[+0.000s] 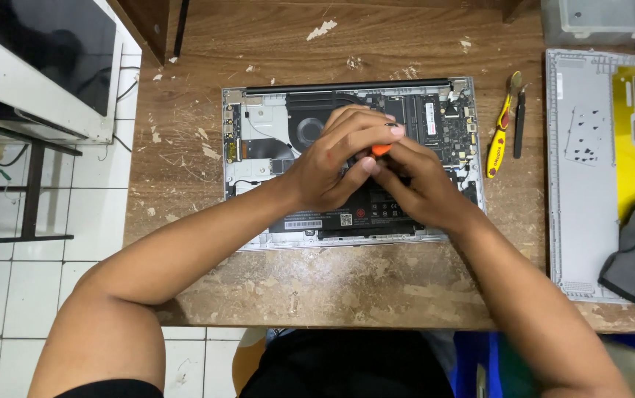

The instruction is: Using a precision screwdriver to remove screws from an internal laptop battery.

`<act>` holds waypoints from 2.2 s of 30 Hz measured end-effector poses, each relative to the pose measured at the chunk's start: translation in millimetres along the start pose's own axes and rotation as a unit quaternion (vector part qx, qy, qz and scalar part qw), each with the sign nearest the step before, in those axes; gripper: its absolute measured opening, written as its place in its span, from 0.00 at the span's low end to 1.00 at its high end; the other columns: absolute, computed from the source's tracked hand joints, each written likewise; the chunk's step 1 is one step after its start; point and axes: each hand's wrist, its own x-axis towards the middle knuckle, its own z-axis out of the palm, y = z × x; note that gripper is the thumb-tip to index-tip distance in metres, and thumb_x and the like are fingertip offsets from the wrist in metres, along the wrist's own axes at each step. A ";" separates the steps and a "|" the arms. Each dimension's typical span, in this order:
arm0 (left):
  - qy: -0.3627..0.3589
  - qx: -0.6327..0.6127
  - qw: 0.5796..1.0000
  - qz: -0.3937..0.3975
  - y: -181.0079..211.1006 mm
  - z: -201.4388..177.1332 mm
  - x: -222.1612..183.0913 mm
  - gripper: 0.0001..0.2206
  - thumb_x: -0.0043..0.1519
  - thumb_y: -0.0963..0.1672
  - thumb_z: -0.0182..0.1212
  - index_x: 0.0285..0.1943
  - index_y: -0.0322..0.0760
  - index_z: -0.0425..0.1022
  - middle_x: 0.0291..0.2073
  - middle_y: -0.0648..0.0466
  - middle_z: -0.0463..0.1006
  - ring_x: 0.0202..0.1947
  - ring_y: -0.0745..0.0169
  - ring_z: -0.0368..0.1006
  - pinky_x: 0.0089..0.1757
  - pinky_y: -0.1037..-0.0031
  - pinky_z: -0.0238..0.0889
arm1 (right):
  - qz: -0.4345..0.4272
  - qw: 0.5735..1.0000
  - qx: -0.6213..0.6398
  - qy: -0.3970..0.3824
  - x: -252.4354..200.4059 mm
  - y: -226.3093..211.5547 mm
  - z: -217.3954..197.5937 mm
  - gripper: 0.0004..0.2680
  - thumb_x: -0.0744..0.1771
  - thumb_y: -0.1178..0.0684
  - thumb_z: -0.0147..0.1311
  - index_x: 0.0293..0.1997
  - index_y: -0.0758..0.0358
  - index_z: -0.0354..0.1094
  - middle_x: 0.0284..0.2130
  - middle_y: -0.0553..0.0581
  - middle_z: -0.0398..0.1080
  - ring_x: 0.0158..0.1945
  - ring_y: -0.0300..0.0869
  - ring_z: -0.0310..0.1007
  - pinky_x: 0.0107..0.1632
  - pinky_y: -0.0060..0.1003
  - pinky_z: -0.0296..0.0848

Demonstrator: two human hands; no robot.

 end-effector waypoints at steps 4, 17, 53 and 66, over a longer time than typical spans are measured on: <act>0.006 -0.003 1.000 0.003 0.6 0.0 0.4 0.19 0.74 0.48 0.42 0.69 0.34 0.67 0.55 0.45 0.75 0.61 0.41 0.71 0.62 0.50 0.55 | 0.001 1.000 0.010 0.029 1.1 -0.1 8.3 0.10 0.68 0.66 0.56 0.54 0.80 0.67 0.44 0.69 0.67 0.45 0.61 0.78 0.43 0.49 0.80; 0.013 -0.015 1.000 0.004 1.8 -4.0 4.7 0.19 0.73 0.47 0.44 0.67 0.30 0.68 0.52 0.43 0.76 0.59 0.37 0.72 0.60 0.49 0.57 | 0.038 0.999 -0.019 0.028 3.5 -8.0 7.3 0.09 0.68 0.65 0.55 0.54 0.75 0.68 0.42 0.67 0.70 0.45 0.63 0.78 0.42 0.51 0.81; 0.140 -0.110 0.982 -0.069 -2.6 -7.3 9.1 0.17 0.72 0.40 0.53 0.67 0.28 0.58 0.42 0.42 0.81 0.41 0.53 0.80 0.44 0.68 0.73 | 0.023 0.985 -0.170 -0.024 5.8 -10.2 -8.8 0.23 0.61 0.67 0.63 0.63 0.70 0.66 0.34 0.61 0.78 0.39 0.52 0.79 0.53 0.46 0.70; 0.138 -0.118 0.978 -0.098 -4.8 -6.5 5.9 0.18 0.73 0.41 0.52 0.69 0.30 0.54 0.43 0.42 0.80 0.42 0.54 0.79 0.41 0.70 0.75 | 0.033 0.989 -0.143 0.020 -1.6 2.1 -5.4 0.15 0.61 0.65 0.66 0.51 0.62 0.70 0.31 0.53 0.78 0.35 0.48 0.78 0.51 0.44 0.68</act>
